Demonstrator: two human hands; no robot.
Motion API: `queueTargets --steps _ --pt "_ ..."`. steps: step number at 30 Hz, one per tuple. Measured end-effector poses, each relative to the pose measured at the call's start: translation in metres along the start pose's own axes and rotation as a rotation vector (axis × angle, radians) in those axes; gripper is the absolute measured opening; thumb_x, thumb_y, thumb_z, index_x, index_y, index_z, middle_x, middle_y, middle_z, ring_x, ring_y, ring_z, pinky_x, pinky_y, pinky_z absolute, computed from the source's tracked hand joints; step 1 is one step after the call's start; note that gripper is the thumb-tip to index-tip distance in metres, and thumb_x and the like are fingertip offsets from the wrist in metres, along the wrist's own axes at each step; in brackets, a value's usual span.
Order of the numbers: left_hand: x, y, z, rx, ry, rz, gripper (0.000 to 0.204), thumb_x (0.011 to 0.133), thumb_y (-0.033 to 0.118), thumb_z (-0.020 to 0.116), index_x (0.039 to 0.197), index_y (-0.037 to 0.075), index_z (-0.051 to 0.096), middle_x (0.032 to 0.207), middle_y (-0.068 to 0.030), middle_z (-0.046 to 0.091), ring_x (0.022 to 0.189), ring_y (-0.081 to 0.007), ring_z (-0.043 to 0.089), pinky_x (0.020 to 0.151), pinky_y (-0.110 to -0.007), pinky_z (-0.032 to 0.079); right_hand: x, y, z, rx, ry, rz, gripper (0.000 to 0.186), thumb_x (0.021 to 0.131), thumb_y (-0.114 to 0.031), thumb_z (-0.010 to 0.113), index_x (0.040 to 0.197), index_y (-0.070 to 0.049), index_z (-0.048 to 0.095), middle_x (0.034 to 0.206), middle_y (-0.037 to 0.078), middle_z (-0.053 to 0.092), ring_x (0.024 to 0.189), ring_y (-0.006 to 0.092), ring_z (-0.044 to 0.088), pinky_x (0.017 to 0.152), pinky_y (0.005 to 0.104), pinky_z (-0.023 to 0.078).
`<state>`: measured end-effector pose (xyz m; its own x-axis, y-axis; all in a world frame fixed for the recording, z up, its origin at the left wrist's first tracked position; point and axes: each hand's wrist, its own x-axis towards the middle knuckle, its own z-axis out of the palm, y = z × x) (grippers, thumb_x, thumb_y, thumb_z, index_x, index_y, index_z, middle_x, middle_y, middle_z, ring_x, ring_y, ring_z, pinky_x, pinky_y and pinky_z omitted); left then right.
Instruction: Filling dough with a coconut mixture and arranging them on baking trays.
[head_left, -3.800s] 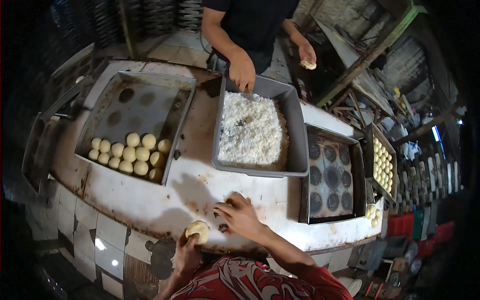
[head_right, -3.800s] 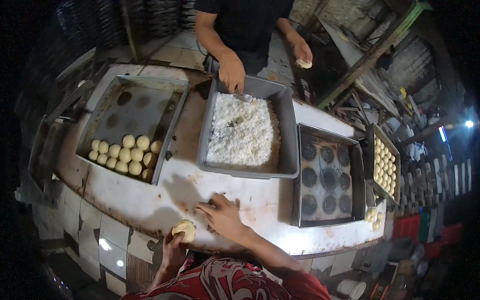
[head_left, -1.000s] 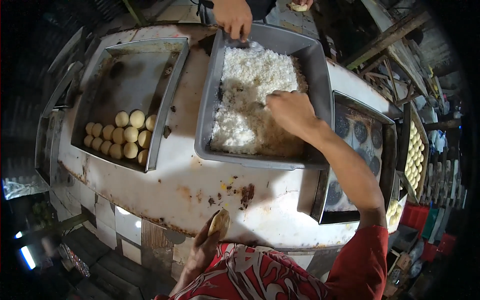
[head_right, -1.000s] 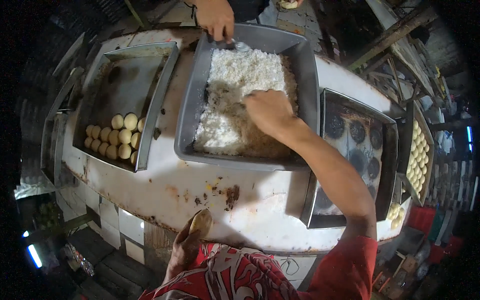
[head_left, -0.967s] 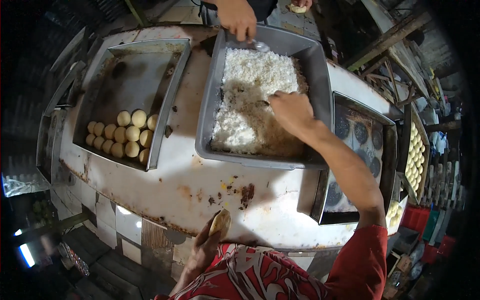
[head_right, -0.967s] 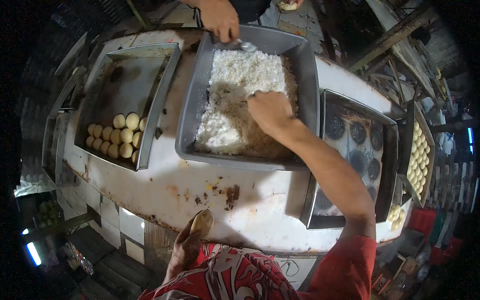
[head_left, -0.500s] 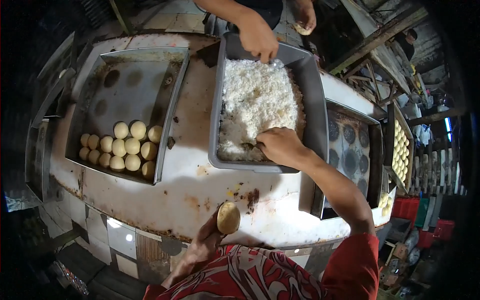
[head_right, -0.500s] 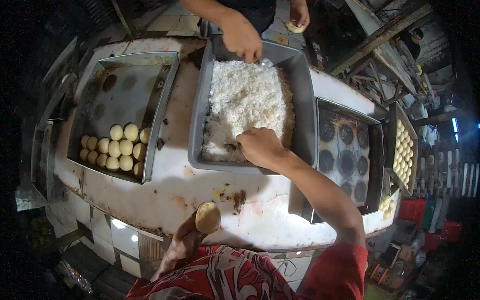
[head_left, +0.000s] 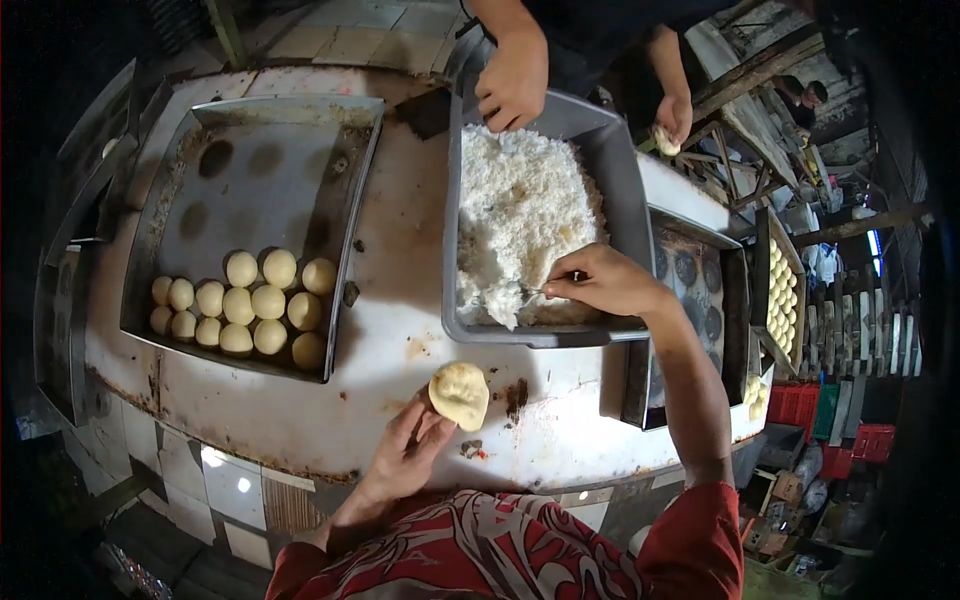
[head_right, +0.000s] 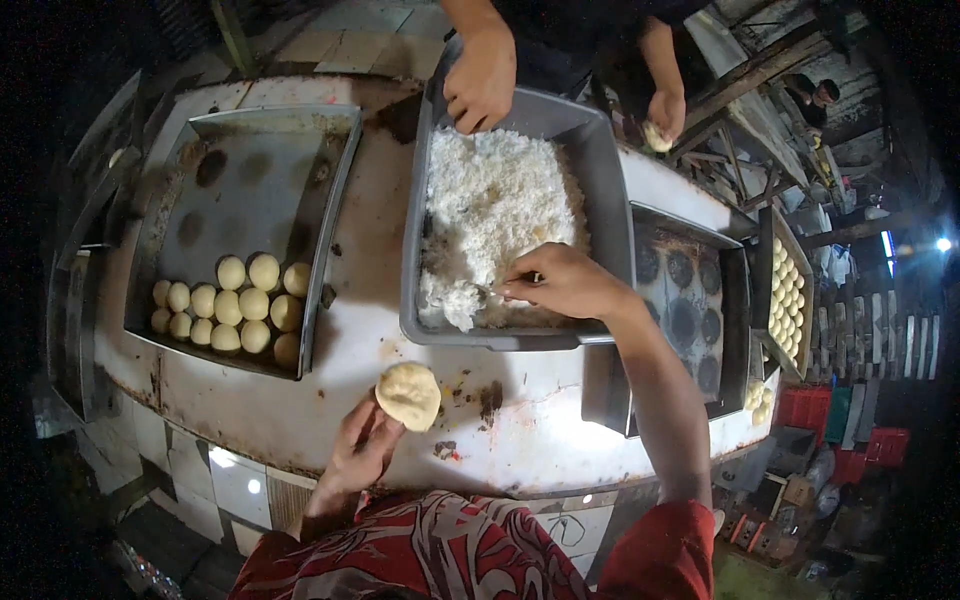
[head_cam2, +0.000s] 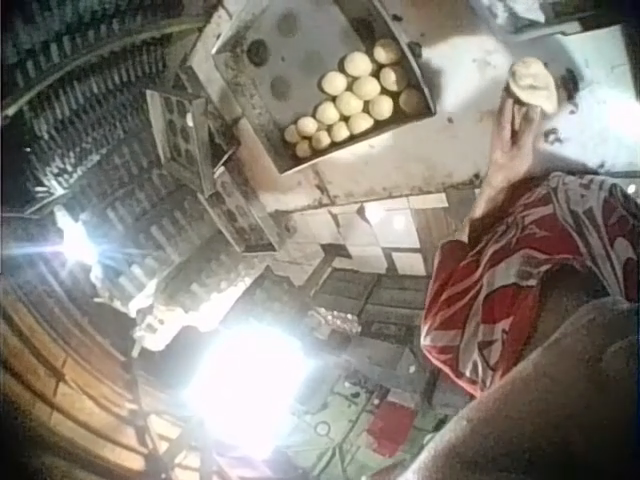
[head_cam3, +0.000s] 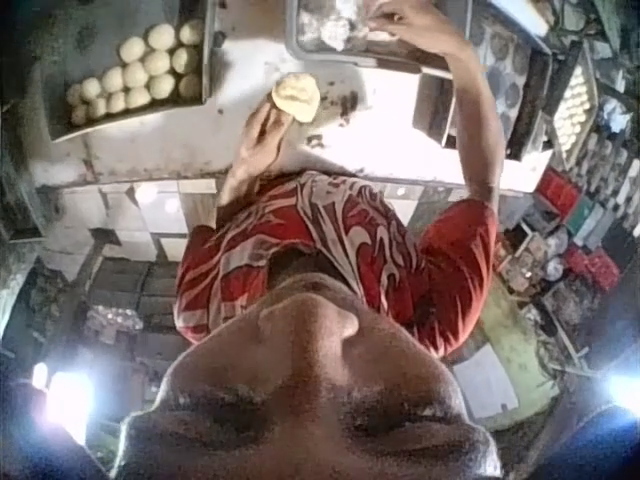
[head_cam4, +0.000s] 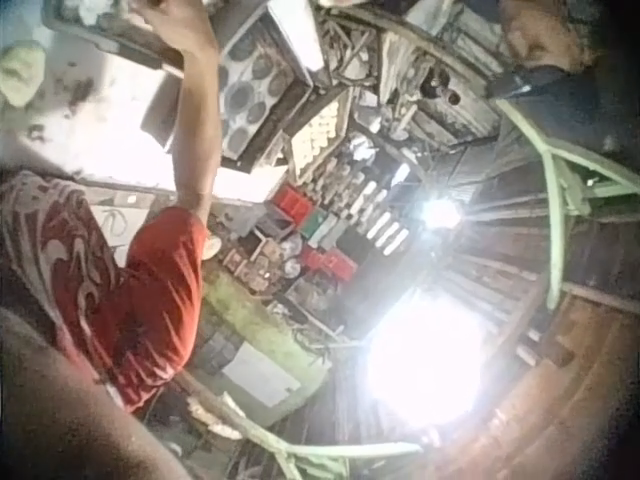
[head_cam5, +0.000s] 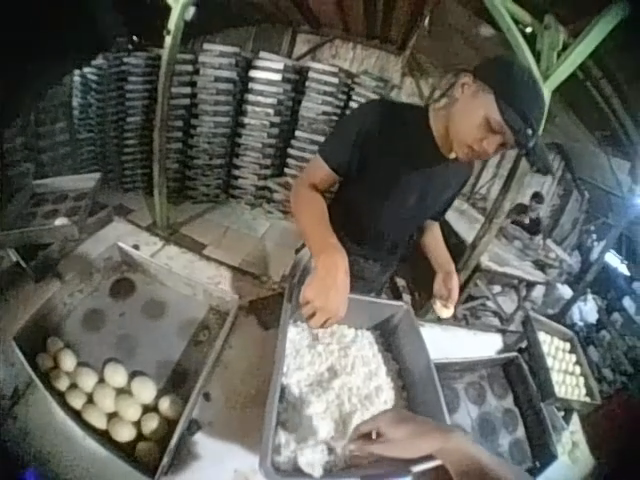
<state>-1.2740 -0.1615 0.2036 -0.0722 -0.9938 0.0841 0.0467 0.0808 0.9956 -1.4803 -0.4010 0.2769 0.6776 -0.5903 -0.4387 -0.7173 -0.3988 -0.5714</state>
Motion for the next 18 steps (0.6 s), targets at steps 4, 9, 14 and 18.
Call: queueTargets --steps 4,9,14,18 --pt "0.057 0.016 0.013 -0.416 0.088 -0.300 0.037 0.092 0.008 0.046 0.126 -0.004 0.037 0.118 -0.0099 0.050 0.111 -0.0158 0.047 0.095 -0.029 0.039 -0.038 -0.020 -0.017 0.167 0.191 0.070 0.027 0.086 -0.025 0.059 0.092 0.000 0.065 0.077 0.015 0.064 0.065 0.0199 0.059 0.062 0.0305 0.046" --pt "0.111 0.023 0.057 -0.879 0.272 -0.280 0.034 0.093 0.014 0.047 0.123 -0.002 0.041 0.113 -0.0084 0.051 0.105 -0.0155 0.051 0.092 -0.030 0.044 -0.062 -0.037 0.042 -0.001 0.862 -0.063 0.015 0.084 -0.015 0.058 0.089 -0.002 0.065 0.080 0.012 0.065 0.058 0.0239 0.060 0.061 0.0326 0.049" --pt "0.135 0.015 0.085 -0.952 0.402 -0.162 0.030 0.092 0.010 0.048 0.120 -0.001 0.044 0.111 -0.0092 0.053 0.102 -0.0185 0.054 0.088 -0.031 0.047 -0.060 -0.017 0.140 -0.005 1.127 -0.125 0.040 0.077 0.007 0.053 0.117 0.001 0.055 0.079 0.015 0.051 0.066 0.0264 0.051 0.059 0.0334 0.045" --pt "0.140 0.032 0.082 -0.784 0.595 -0.108 0.030 0.088 0.009 0.053 0.114 -0.004 0.047 0.104 -0.0113 0.058 0.092 -0.0191 0.059 0.078 -0.029 0.050 -0.106 0.009 0.173 0.060 1.215 -0.091 0.041 0.079 0.009 0.055 0.117 -0.003 0.056 0.077 0.012 0.048 0.064 0.0216 0.048 0.056 0.0279 0.042"
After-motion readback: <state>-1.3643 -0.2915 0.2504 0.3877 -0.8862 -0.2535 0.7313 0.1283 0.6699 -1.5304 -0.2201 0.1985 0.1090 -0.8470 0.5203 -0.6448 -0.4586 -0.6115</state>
